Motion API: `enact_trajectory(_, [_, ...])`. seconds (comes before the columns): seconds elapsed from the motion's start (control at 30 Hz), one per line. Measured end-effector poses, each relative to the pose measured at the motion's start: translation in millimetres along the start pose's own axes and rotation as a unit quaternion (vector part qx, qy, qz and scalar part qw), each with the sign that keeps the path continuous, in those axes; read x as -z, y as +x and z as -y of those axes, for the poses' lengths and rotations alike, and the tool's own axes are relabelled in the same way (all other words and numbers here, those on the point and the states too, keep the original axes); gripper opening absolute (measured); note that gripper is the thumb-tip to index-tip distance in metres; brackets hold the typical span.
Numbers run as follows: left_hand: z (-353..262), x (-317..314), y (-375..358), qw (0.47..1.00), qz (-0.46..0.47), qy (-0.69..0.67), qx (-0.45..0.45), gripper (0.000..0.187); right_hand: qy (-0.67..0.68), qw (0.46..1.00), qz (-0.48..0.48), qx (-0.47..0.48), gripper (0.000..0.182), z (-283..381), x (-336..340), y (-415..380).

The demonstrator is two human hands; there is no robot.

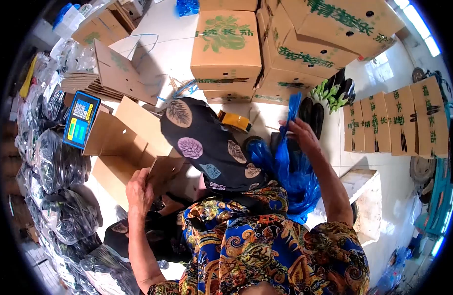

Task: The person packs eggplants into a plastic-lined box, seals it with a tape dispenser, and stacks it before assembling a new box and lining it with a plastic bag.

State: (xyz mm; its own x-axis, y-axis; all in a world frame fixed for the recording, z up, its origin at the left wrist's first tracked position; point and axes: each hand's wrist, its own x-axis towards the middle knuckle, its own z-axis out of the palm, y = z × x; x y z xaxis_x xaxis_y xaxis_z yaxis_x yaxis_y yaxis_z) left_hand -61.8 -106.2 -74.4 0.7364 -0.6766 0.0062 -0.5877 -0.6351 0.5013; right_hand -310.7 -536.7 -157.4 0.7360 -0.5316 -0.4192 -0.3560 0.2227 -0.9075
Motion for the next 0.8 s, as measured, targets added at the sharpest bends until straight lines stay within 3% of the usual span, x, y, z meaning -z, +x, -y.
enact_trajectory(0.07, [5,-3,-2,0.999,-0.019,-0.014,0.026,0.033,0.039,0.996,0.023,0.076,0.038,29,-17,7])
enact_trajectory(0.1, [14,-10,-1,0.998,-0.052,-0.019,-0.022,0.032,0.032,0.996,0.012,0.081,0.036,46,-25,6])
enact_trajectory(0.13, [13,-8,-3,0.999,-0.034,0.013,-0.004,0.032,0.025,0.996,0.007,0.085,0.033,67,-37,1])
enact_trajectory(0.2, [22,-8,-6,0.999,0.010,0.040,0.013,0.041,0.035,0.980,-0.056,0.186,0.029,109,-74,-12])
enact_trajectory(0.23, [27,-15,-9,0.999,-0.016,0.051,0.006,0.044,0.024,0.977,-0.034,0.209,0.029,129,-85,-17])
enact_trajectory(0.27, [6,-2,-9,0.997,0.010,0.038,0.061,0.051,0.013,0.973,-0.014,0.230,0.029,148,-95,-22])
enact_trajectory(0.33, [-8,11,-10,0.999,-0.032,-0.037,-0.015,0.072,-0.010,0.963,0.021,0.270,0.030,187,-134,-40])
enact_trajectory(0.4, [-34,29,-5,0.974,-0.068,-0.197,-0.088,0.094,-0.024,0.960,0.069,0.271,0.035,213,-178,-49])
enact_trajectory(0.5, [-75,51,11,0.924,-0.043,-0.370,-0.088,0.101,-0.045,0.950,0.199,0.236,0.027,233,-251,-57])
enact_trajectory(0.53, [-87,54,16,0.878,-0.077,-0.460,-0.108,0.079,-0.015,0.937,0.255,0.237,0.024,233,-276,-56])
enact_trajectory(0.6, [-77,59,21,0.866,0.008,-0.500,-0.022,0.042,-0.087,0.876,0.335,0.337,0.022,236,-316,-49])
enact_trajectory(0.63, [-78,55,22,0.791,-0.055,-0.609,0.002,0.021,-0.109,0.852,0.354,0.369,0.025,237,-330,-44])
enact_trajectory(0.7, [-63,64,19,0.721,-0.151,-0.674,0.056,0.016,-0.142,0.776,0.394,0.472,0.034,236,-349,-30])
enact_trajectory(0.77, [-37,76,16,0.693,-0.250,-0.668,0.107,0.013,-0.098,0.818,0.527,0.208,0.046,231,-352,-20])
enact_trajectory(0.8, [-16,82,14,0.690,-0.286,-0.653,0.127,0.012,-0.136,0.784,0.572,0.200,0.049,221,-350,-8])
